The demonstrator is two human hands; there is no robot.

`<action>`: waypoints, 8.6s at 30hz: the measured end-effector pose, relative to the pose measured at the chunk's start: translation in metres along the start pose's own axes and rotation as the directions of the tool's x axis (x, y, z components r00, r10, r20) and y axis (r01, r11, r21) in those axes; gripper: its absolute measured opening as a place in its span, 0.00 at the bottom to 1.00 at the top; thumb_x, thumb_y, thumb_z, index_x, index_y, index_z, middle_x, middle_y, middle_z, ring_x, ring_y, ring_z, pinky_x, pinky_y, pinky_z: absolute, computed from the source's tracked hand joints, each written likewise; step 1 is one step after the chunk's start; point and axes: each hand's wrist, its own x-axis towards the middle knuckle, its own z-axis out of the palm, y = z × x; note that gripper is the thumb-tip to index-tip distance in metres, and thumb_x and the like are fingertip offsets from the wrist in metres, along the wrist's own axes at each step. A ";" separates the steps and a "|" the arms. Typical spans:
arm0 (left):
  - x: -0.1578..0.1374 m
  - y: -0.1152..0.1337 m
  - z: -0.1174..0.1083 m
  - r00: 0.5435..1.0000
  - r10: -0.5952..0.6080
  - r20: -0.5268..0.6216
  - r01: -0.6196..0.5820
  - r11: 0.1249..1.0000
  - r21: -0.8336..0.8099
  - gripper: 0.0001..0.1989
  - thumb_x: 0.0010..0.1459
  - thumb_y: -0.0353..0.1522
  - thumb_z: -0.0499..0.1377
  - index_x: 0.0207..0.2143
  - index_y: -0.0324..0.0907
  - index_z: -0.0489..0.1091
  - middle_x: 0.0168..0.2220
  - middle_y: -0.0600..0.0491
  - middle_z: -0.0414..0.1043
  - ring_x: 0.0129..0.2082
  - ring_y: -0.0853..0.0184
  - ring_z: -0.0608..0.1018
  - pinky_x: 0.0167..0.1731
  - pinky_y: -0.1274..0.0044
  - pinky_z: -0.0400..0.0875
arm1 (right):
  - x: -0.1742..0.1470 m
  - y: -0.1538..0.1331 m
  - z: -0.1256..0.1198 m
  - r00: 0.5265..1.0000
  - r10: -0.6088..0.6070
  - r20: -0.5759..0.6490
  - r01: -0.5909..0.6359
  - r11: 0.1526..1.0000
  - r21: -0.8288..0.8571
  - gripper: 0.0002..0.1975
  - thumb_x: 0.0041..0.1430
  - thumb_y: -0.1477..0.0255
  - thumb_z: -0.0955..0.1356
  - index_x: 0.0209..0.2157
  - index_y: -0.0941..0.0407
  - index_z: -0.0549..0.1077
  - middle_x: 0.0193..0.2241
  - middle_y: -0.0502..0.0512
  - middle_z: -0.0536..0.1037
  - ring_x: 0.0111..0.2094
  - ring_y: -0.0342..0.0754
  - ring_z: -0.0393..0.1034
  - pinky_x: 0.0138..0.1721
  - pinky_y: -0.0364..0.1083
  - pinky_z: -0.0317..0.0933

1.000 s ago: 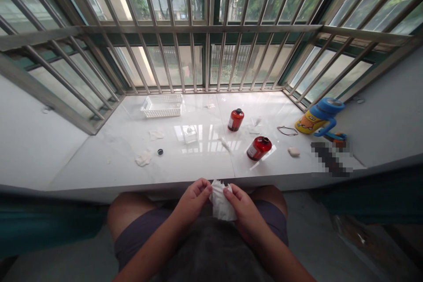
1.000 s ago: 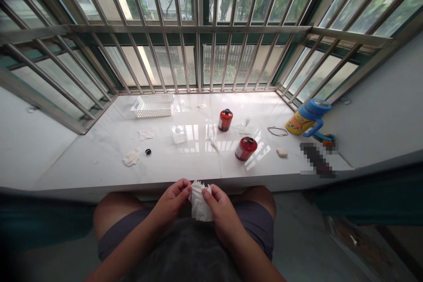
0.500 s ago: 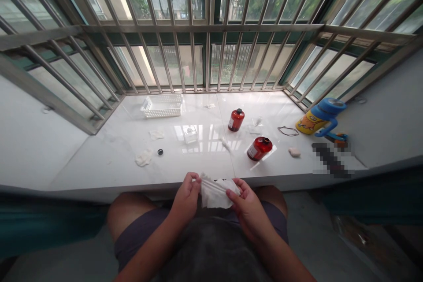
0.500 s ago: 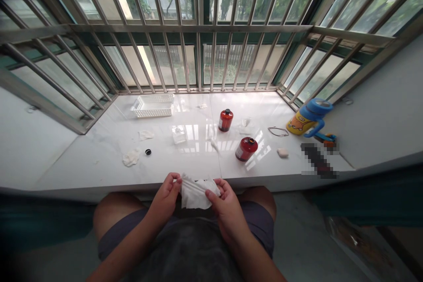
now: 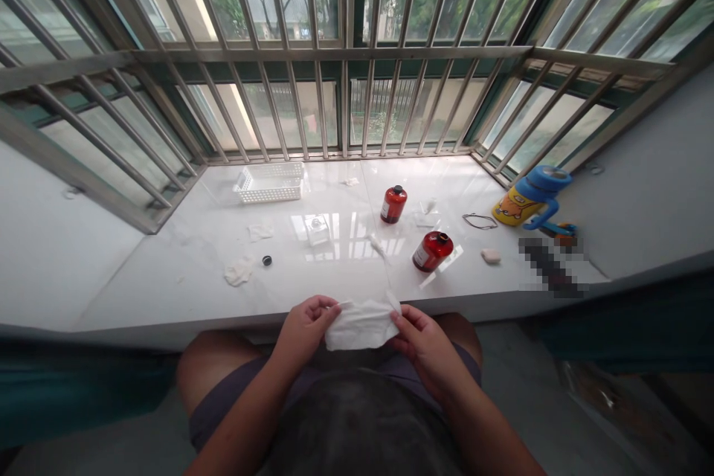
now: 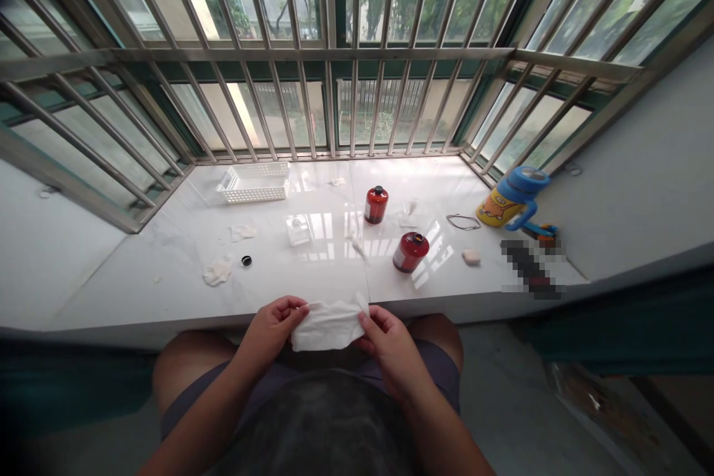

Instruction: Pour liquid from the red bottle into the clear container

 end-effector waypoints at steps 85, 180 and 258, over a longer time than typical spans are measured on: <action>-0.017 0.022 0.005 0.903 0.289 0.318 -0.384 0.875 0.295 0.19 0.69 0.45 0.59 0.35 0.43 0.84 0.34 0.49 0.81 0.35 0.61 0.79 0.39 0.74 0.68 | 0.024 0.029 0.021 0.999 0.048 -0.002 -0.048 0.992 -0.116 0.38 0.45 0.46 0.82 0.51 0.52 0.73 0.38 0.55 0.84 0.35 0.52 0.77 0.36 0.47 0.67; -0.018 0.006 -0.274 0.537 0.160 -0.828 0.316 0.872 0.374 0.44 0.47 0.52 0.74 0.63 0.46 0.71 0.59 0.40 0.78 0.55 0.42 0.83 0.60 0.55 0.77 | 0.087 0.106 0.151 0.698 -0.013 0.716 0.716 0.017 -0.698 0.28 0.65 0.80 0.64 0.66 0.60 0.71 0.63 0.66 0.76 0.65 0.58 0.71 0.70 0.57 0.61; 0.000 -0.028 -0.325 0.517 0.150 -0.843 0.376 0.845 0.381 0.47 0.48 0.54 0.72 0.66 0.42 0.68 0.61 0.37 0.76 0.56 0.42 0.82 0.60 0.55 0.75 | 0.107 0.097 0.214 0.689 0.044 0.724 0.722 0.042 -0.690 0.25 0.65 0.76 0.67 0.63 0.58 0.75 0.60 0.61 0.80 0.59 0.55 0.77 0.60 0.49 0.70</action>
